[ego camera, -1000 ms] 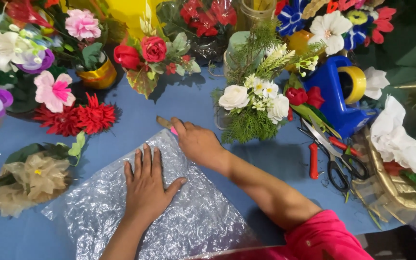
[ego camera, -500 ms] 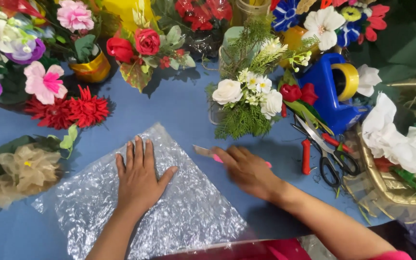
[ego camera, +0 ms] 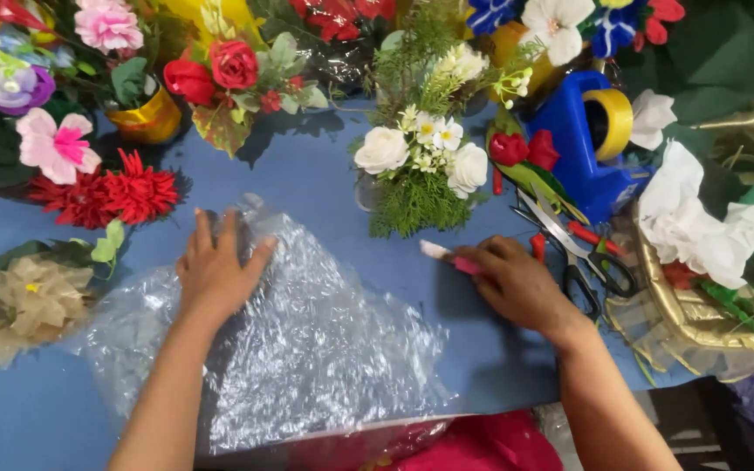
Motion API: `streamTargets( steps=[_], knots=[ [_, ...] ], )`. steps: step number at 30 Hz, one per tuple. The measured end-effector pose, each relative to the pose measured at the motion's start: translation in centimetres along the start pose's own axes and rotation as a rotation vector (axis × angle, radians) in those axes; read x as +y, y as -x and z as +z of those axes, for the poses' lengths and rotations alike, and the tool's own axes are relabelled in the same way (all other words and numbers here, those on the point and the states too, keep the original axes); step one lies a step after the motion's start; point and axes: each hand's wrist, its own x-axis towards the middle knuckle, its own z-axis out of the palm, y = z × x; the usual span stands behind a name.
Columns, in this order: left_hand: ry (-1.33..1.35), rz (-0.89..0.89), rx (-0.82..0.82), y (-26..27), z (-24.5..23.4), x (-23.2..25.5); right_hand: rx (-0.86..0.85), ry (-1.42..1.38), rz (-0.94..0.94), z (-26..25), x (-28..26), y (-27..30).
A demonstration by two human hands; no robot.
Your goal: Cutting a piece of plastic wrap with a utility knife and using it to wrap a small floral arrangement.
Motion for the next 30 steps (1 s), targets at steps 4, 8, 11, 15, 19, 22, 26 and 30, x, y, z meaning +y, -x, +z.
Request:
streamTargets(
  steps=[4,8,11,15,19,22,26,30],
  knots=[
    [0.109,-0.025,0.036,-2.3,-0.4,-1.1,-0.044,0.034,0.153,-0.5,1.3,0.4],
    [0.268,0.032,0.125,-2.5,-1.5,-1.0,-0.011,0.126,0.211,-0.1,2.0,0.7],
    [0.401,0.105,0.210,-1.6,-2.9,-0.3,0.073,0.242,0.256,0.7,3.3,1.1],
    [0.510,0.197,0.299,-1.3,-3.8,-0.6,0.150,0.326,0.250,1.0,2.2,0.6],
    [0.659,0.302,0.383,-1.1,-4.3,-1.2,0.391,0.301,0.038,0.6,0.4,-0.4],
    [0.802,0.344,0.393,-1.7,-3.1,-2.1,0.319,0.162,-0.028,-0.5,-2.6,-1.1],
    [0.998,0.324,0.287,-1.6,-1.8,-1.8,0.067,-0.082,-0.138,-1.0,-7.7,-3.5],
    [0.914,0.343,0.272,-2.8,-0.5,-2.7,-0.022,-0.155,-0.212,0.7,-10.5,-6.3]
  ],
)
